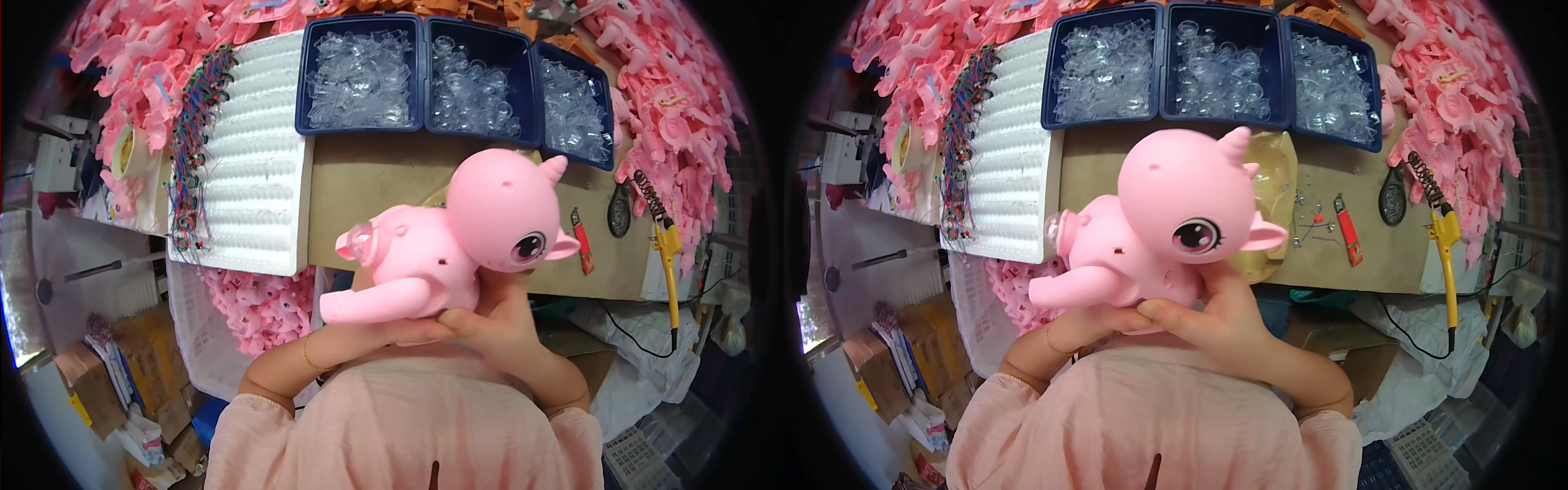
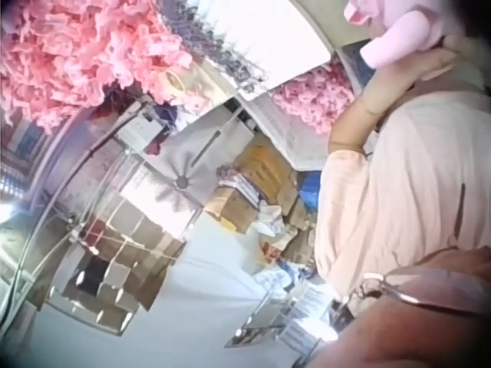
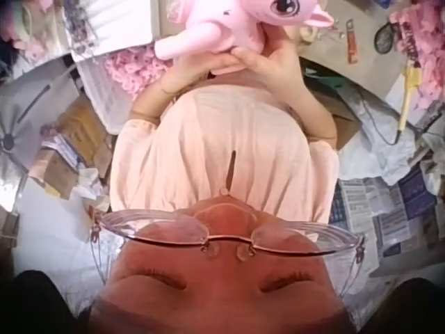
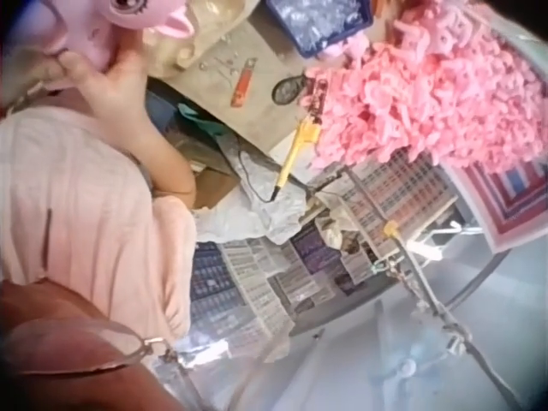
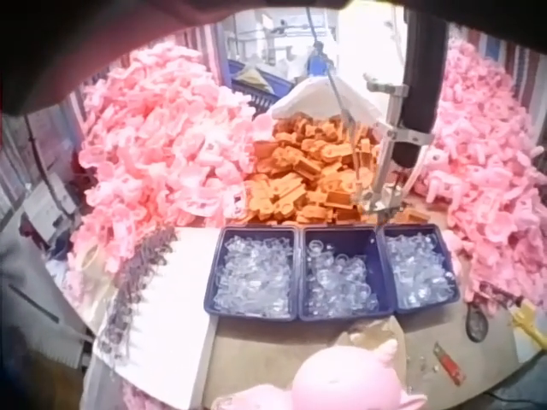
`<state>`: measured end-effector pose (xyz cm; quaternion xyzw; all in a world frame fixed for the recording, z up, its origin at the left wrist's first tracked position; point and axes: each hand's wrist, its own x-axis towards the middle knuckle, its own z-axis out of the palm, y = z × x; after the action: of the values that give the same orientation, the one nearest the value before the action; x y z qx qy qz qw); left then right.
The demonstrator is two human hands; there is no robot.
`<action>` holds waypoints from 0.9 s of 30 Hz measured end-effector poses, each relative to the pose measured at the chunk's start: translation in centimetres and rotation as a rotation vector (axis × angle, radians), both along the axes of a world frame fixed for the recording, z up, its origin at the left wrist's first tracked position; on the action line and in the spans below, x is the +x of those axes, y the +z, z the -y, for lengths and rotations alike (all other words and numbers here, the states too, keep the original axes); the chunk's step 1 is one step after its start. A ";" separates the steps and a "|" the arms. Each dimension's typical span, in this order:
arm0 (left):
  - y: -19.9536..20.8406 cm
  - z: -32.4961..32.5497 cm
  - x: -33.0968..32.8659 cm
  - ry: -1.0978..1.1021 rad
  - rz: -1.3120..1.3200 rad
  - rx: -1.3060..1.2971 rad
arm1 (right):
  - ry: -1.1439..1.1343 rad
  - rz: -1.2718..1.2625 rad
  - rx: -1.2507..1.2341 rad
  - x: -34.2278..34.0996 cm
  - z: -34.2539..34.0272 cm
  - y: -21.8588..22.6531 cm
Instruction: Assembling a plastic toy pony by gluing internal components and using a power screwdriver to fasten the outer shell.
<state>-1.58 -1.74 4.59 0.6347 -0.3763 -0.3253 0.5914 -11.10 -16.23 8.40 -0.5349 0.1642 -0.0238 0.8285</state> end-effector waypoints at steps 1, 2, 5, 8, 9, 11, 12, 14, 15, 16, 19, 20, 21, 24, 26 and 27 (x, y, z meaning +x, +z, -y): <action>0.0 -0.3 -0.3 -0.008 0.083 0.090 | -0.008 0.003 -0.013 -0.2 0.4 -0.4; -0.3 -0.2 -0.3 -0.015 0.172 0.173 | -0.037 -0.050 -0.038 -0.2 1.4 -1.0; -0.8 -0.3 -0.3 0.026 0.226 0.157 | -0.325 0.114 -0.081 0.7 4.3 -0.6; -0.9 -0.1 -0.1 0.096 0.273 0.176 | -0.584 0.416 -0.548 1.5 5.2 0.5; -1.0 0.0 0.0 0.118 0.284 0.185 | -0.404 0.477 -0.768 1.7 5.2 1.4; -0.2 0.6 0.3 0.132 0.292 0.185 | -0.215 0.521 -0.992 1.8 5.1 1.9; 1.4 1.1 0.6 0.100 0.404 0.151 | -0.270 0.562 -0.909 2.0 5.1 1.5; -2.3 -1.4 -1.9 0.086 -0.030 0.284 | -0.366 0.661 -0.724 2.1 4.9 1.5; -3.7 -1.6 -2.1 0.094 -0.032 0.286 | -0.359 0.663 -0.719 2.2 4.6 1.5; -4.7 -1.6 -2.2 0.064 -0.048 0.286 | -0.375 0.649 -0.726 2.3 4.5 1.6; -6.0 -1.1 -1.3 -0.042 -0.069 0.283 | -0.326 0.500 -0.902 2.5 4.7 2.5; -5.8 -0.8 -0.6 -0.074 -0.069 0.284 | -0.248 0.350 -1.066 2.6 5.0 2.8; -5.4 -0.6 0.1 -0.103 -0.068 0.285 | -0.254 0.371 -1.060 2.7 5.4 3.0; -0.1 -0.7 2.0 -0.208 -0.777 0.031 | 0.184 0.206 -0.150 2.8 8.6 3.5; -1.1 -0.6 2.3 -0.206 -1.063 -0.061 | 0.173 0.276 -0.270 2.8 6.4 3.5; -1.9 -0.5 2.1 -0.220 -1.249 -0.115 | 0.156 0.323 -0.393 2.8 5.4 3.5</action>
<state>0.52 -1.21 2.67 0.2502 -0.0403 -0.6722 0.6956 -8.28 -21.67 11.86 -0.6857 -0.0196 -0.0766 0.7236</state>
